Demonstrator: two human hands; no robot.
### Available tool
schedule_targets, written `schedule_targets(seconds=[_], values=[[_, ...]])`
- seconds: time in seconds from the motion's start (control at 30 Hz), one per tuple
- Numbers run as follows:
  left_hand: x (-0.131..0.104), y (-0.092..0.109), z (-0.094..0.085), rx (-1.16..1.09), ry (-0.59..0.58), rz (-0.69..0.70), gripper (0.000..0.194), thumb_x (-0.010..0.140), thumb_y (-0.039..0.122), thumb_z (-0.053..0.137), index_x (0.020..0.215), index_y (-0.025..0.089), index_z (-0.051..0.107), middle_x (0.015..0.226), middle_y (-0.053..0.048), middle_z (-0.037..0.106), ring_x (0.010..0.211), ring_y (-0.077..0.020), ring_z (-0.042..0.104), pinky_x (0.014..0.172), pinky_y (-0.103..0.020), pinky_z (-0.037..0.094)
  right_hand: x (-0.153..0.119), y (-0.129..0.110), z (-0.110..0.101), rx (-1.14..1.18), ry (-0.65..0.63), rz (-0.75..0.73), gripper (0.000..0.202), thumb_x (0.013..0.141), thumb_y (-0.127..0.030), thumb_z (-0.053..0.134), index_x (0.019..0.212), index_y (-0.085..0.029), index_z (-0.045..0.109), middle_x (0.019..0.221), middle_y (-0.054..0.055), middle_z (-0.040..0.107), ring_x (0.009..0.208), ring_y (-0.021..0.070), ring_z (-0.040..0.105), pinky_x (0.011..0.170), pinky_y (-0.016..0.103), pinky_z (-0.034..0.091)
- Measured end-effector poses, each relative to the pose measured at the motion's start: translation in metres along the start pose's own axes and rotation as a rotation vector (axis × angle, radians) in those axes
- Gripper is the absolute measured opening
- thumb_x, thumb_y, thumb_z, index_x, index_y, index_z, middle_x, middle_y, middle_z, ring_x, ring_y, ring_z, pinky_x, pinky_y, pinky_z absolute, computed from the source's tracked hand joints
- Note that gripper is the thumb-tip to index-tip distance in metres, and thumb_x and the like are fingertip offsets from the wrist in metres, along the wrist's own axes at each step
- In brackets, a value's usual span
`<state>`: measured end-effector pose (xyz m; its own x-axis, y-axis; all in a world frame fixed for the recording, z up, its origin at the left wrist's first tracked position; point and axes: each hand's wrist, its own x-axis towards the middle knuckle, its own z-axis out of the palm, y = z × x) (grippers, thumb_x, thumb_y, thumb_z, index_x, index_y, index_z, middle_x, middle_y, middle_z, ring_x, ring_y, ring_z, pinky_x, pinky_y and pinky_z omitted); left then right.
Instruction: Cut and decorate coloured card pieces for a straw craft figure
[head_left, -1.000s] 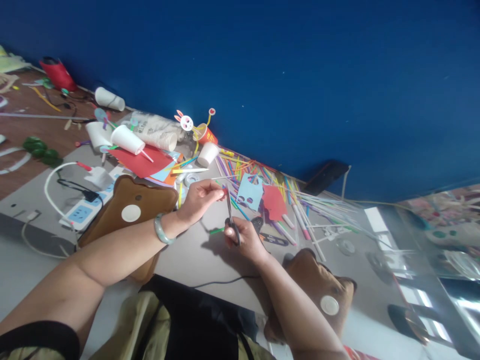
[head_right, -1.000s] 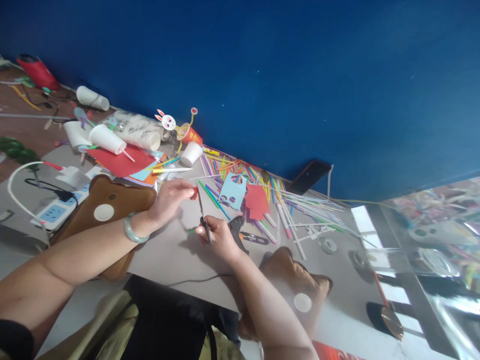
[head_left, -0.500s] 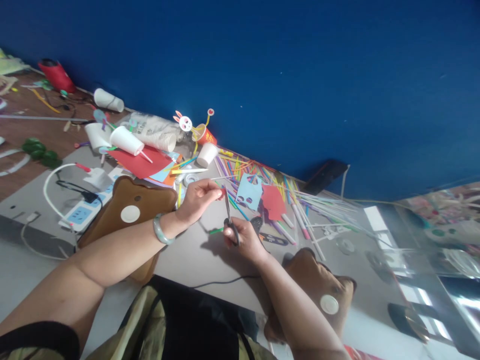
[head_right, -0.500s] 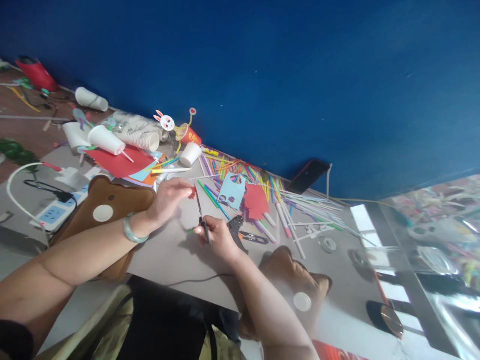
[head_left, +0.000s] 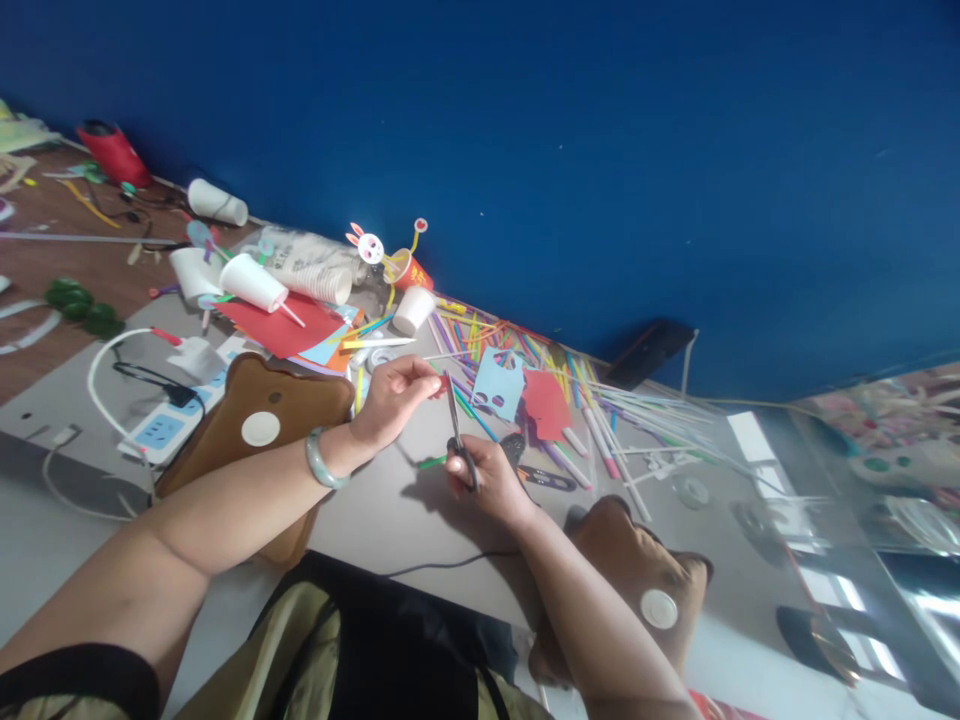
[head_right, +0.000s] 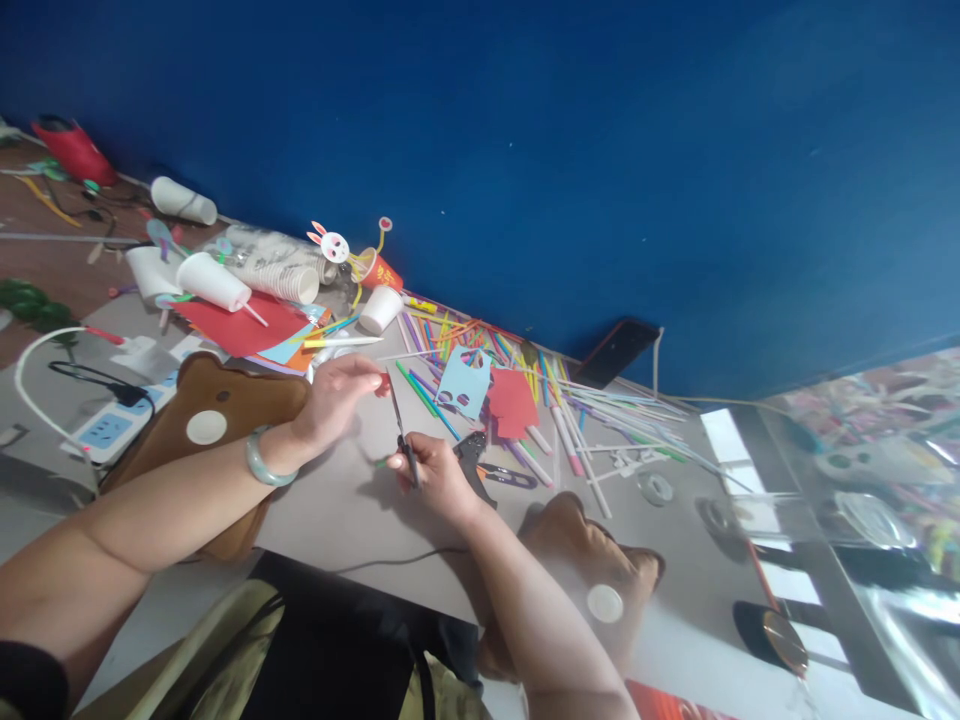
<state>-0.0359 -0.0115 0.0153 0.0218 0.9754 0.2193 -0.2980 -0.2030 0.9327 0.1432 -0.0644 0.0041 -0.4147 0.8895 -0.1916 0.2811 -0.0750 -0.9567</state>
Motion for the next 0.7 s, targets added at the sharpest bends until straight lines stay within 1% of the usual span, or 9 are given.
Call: schedule_targets(seconds=[0.27,0.7], values=[[0.0003,0.0036,-0.0001,0.02,0.036,-0.023,0.01,0.074,0.024,0.065,0.069,0.016,0.065,0.063,-0.001,0.066,0.064,-0.0132,0.062,0.066,-0.028,0.051,-0.0009,-0.0013,0.0007,-0.01,0.011,0.005,0.057,0.075,-0.074,0.064,0.059,-0.02,0.05,0.047,-0.001,0.054,0.047,0.0106,0.044,0.049,0.025,0.033],[0.0002,0.0075,0.0013,0.042,0.05,-0.006,0.01,0.074,0.023,0.064,0.067,0.017,0.064,0.061,-0.001,0.065,0.063,-0.0134,0.061,0.065,-0.028,0.05,-0.0004,-0.0011,0.0006,-0.009,0.016,0.011,0.055,0.076,-0.07,0.066,0.059,-0.02,0.05,0.047,-0.002,0.054,0.047,0.0097,0.044,0.049,0.024,0.033]])
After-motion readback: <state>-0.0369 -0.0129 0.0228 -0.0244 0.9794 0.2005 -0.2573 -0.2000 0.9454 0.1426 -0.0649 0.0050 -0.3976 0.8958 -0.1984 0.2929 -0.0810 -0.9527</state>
